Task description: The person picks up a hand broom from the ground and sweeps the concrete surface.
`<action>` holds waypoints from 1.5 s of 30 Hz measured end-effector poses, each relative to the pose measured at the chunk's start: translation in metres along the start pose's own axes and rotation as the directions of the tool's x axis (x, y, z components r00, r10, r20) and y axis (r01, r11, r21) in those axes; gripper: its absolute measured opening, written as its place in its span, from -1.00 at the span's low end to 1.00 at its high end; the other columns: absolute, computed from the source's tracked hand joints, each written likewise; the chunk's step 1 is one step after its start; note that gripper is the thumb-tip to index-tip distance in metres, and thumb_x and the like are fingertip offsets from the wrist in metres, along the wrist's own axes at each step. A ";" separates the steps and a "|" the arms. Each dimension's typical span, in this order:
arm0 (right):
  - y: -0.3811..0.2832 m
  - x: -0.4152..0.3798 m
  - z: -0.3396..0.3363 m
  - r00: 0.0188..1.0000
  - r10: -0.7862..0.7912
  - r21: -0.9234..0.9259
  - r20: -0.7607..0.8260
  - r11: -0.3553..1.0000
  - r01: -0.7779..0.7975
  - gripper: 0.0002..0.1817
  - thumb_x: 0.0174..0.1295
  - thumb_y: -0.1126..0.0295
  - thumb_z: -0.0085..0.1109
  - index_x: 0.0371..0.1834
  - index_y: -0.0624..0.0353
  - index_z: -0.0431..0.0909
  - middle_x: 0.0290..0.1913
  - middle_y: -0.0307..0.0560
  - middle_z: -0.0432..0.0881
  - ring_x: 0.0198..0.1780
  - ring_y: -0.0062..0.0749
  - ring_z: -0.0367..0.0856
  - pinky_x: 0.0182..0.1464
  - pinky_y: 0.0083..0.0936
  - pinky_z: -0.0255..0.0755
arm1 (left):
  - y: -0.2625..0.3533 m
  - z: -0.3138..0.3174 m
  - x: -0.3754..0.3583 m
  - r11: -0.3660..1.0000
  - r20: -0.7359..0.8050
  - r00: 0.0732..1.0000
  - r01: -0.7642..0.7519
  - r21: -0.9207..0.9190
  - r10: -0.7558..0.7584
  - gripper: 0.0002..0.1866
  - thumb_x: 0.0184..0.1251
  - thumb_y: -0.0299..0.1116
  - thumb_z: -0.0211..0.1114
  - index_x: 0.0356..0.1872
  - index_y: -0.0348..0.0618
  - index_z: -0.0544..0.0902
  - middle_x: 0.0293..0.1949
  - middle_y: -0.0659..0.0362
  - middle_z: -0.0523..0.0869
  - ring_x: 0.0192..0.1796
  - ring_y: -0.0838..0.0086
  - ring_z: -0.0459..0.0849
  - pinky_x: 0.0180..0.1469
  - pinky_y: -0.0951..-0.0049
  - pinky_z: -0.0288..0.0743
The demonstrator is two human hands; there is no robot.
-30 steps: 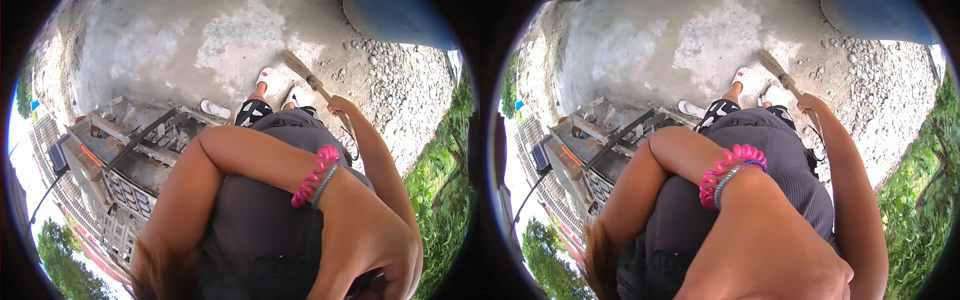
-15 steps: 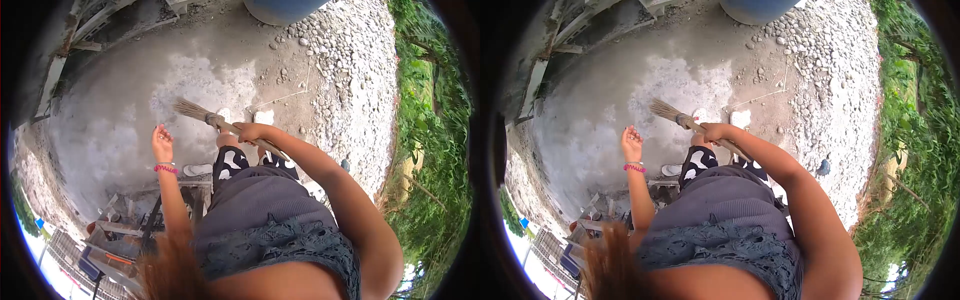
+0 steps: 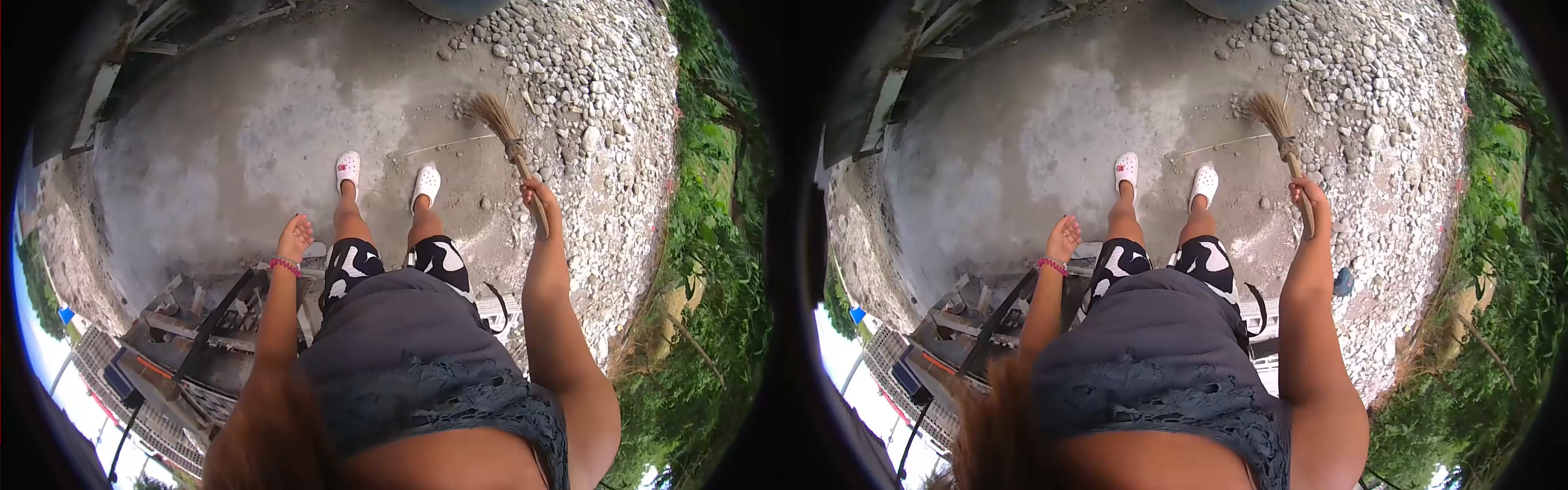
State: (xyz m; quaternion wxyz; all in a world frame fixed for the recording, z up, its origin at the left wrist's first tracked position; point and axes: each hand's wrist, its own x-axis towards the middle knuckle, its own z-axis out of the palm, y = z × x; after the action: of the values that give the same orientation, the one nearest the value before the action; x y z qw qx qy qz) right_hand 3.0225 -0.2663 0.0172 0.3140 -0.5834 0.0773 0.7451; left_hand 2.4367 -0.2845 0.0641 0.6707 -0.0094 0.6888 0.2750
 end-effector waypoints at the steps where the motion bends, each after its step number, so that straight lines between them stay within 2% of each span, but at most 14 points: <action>1: -0.013 -0.003 -0.014 1.000 -0.013 0.014 -0.013 1.000 0.013 -0.78 -0.03 0.54 -0.11 -0.32 0.02 0.16 -0.68 -0.29 0.27 -0.75 -0.72 0.24 -0.79 -0.79 0.19 | -0.016 0.001 -0.004 1.000 -0.007 1.000 0.008 0.000 -0.008 -0.72 -0.01 -0.11 0.11 -0.32 -0.01 0.48 -0.48 0.33 0.48 -0.42 0.59 0.44 -0.39 0.55 0.30; 4: -0.018 -0.009 0.028 0.863 -0.310 -0.159 -0.399 0.950 0.268 -0.77 -0.08 0.60 -0.12 -0.38 0.06 0.12 -0.69 -0.24 0.27 -0.74 -0.64 0.25 -0.78 -0.73 0.22 | -0.057 0.006 -0.011 1.000 -0.046 0.999 0.022 -0.020 -0.023 -0.72 -0.02 -0.10 0.11 -0.32 -0.01 0.48 -0.48 0.34 0.48 -0.43 0.59 0.44 -0.40 0.54 0.31; 6: -0.005 -0.027 0.052 0.864 -0.347 -0.179 -0.364 0.937 0.301 -0.63 -0.11 0.64 -0.13 -0.23 0.04 0.07 -0.70 -0.22 0.25 -0.74 -0.60 0.24 -0.77 -0.67 0.21 | -0.079 0.011 -0.021 0.999 -0.066 0.997 0.029 -0.027 -0.031 -0.72 -0.02 -0.11 0.11 -0.32 -0.01 0.47 -0.48 0.35 0.48 -0.43 0.59 0.45 -0.40 0.53 0.31; 8: 0.015 -0.040 0.057 0.953 -0.263 -0.205 -0.152 0.951 0.230 -0.21 -0.15 0.65 -0.09 0.15 -0.14 -0.24 -0.67 -0.20 0.26 -0.75 -0.57 0.23 -0.78 -0.64 0.19 | -0.095 0.018 -0.029 0.999 -0.071 0.997 0.028 -0.033 -0.031 -0.73 -0.02 -0.11 0.12 -0.32 0.00 0.47 -0.49 0.36 0.48 -0.44 0.59 0.45 -0.40 0.53 0.31; 11: 0.050 -0.039 0.092 0.960 0.035 -0.230 0.276 0.973 0.031 -0.20 -0.12 0.59 -0.02 0.17 -0.12 -0.24 -0.68 -0.22 0.26 -0.77 -0.62 0.20 -0.78 -0.67 0.15 | -0.113 0.024 -0.032 0.997 -0.085 0.996 0.046 0.055 -0.041 -0.72 0.00 -0.10 0.10 -0.31 0.00 0.48 -0.47 0.34 0.49 -0.46 0.59 0.47 -0.43 0.53 0.32; 17: 0.139 0.015 0.214 0.782 0.413 -0.752 0.467 0.651 0.106 -0.17 -0.16 0.58 0.03 0.21 -0.04 -0.18 -0.68 -0.25 0.31 -0.74 -0.64 0.28 -0.76 -0.69 0.18 | -0.105 0.044 -0.033 0.975 -0.073 0.997 0.029 0.222 -0.013 -0.73 -0.01 -0.15 0.12 -0.30 -0.03 0.46 -0.49 0.33 0.48 -0.47 0.62 0.44 -0.48 0.57 0.33; 20: 0.155 0.052 0.194 0.802 0.438 -0.646 0.406 0.758 -0.087 -0.19 -0.14 0.58 0.03 0.21 -0.06 -0.16 -0.67 -0.25 0.33 -0.72 -0.64 0.29 -0.75 -0.70 0.20 | -0.094 0.057 -0.055 0.991 0.022 0.991 -0.132 0.027 0.131 -0.75 0.04 -0.18 0.08 -0.28 -0.05 0.45 -0.48 0.33 0.48 -0.47 0.61 0.44 -0.46 0.56 0.34; 24: 0.095 0.041 0.009 0.935 0.177 -0.141 0.307 0.980 -0.140 -0.56 -0.01 0.51 -0.04 -0.03 -0.06 0.11 -0.67 -0.28 0.29 -0.74 -0.75 0.21 -0.75 -0.84 0.19 | -0.129 0.029 -0.073 0.981 -0.009 0.987 -0.159 -0.112 0.159 -0.76 0.06 -0.19 0.07 -0.27 -0.04 0.45 -0.49 0.33 0.48 -0.46 0.61 0.45 -0.43 0.55 0.34; 29: 0.005 -0.005 -0.138 0.984 -0.004 -0.106 -0.176 0.994 -0.015 -0.94 -0.02 0.51 -0.10 -0.49 0.14 0.24 -0.75 -0.27 0.27 -0.79 -0.67 0.22 -0.79 -0.79 0.21 | -0.228 -0.022 -0.076 0.970 -0.057 0.998 -0.040 -0.241 0.027 -0.78 0.05 -0.16 0.07 -0.35 -0.03 0.48 -0.50 0.32 0.49 -0.46 0.58 0.47 -0.43 0.54 0.34; 31: 0.017 0.002 -0.117 0.808 -0.444 -0.215 -0.386 0.896 0.389 -0.86 -0.14 0.63 -0.10 -0.52 0.19 0.21 -0.74 -0.19 0.27 -0.77 -0.55 0.23 -0.75 -0.65 0.16 | -0.265 -0.027 -0.071 0.967 -0.072 0.996 0.026 -0.253 -0.045 -0.78 0.02 -0.15 0.09 -0.37 -0.01 0.49 -0.50 0.33 0.50 -0.46 0.57 0.47 -0.43 0.54 0.34; 32: 0.018 -0.006 -0.107 0.820 -0.310 0.022 -0.481 0.931 0.365 -0.89 -0.10 0.59 -0.12 -0.64 0.14 0.20 -0.77 -0.23 0.24 -0.78 -0.54 0.23 -0.77 -0.62 0.21 | -0.280 -0.027 -0.068 0.974 -0.061 0.997 0.035 -0.225 -0.049 -0.77 -0.01 -0.14 0.11 -0.37 -0.01 0.49 -0.50 0.33 0.50 -0.46 0.59 0.47 -0.43 0.54 0.34; 35: 0.063 -0.058 -0.062 0.858 -0.428 -0.196 -0.283 0.902 0.385 -0.74 -0.10 0.62 -0.13 -0.37 0.02 0.13 -0.72 -0.22 0.24 -0.77 -0.58 0.22 -0.79 -0.67 0.17 | -0.306 -0.011 -0.067 0.987 -0.021 0.998 0.063 -0.151 -0.067 -0.74 -0.07 -0.12 0.15 -0.37 0.01 0.49 -0.50 0.35 0.50 -0.46 0.61 0.46 -0.44 0.55 0.32; 38: 0.109 -0.085 -0.015 0.985 -0.055 -0.219 0.166 0.971 0.092 -0.31 -0.12 0.65 -0.12 0.07 -0.18 -0.12 -0.65 -0.18 0.26 -0.76 -0.61 0.19 -0.77 -0.68 0.15 | -0.313 0.023 -0.071 0.994 -0.003 0.994 0.113 -0.005 -0.113 -0.74 -0.03 -0.13 0.12 -0.34 -0.02 0.49 -0.49 0.32 0.50 -0.45 0.60 0.47 -0.43 0.55 0.33; 45: 0.243 -0.033 0.134 0.780 0.437 -0.785 0.447 0.610 0.108 -0.19 -0.21 0.57 0.05 0.20 0.00 -0.09 -0.69 -0.23 0.34 -0.75 -0.61 0.28 -0.74 -0.65 0.21 | -0.294 0.085 -0.104 0.981 0.045 0.998 -0.051 0.186 0.043 -0.72 0.02 -0.15 0.08 -0.27 -0.05 0.46 -0.46 0.32 0.49 -0.45 0.64 0.46 -0.45 0.64 0.31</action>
State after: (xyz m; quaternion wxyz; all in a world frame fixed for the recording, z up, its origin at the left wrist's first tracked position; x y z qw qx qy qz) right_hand 2.7806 -0.4066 0.0272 -0.0360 -0.3815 -0.2979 0.8743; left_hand 2.6377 -0.5375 0.0576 0.6759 0.0755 0.6977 0.2251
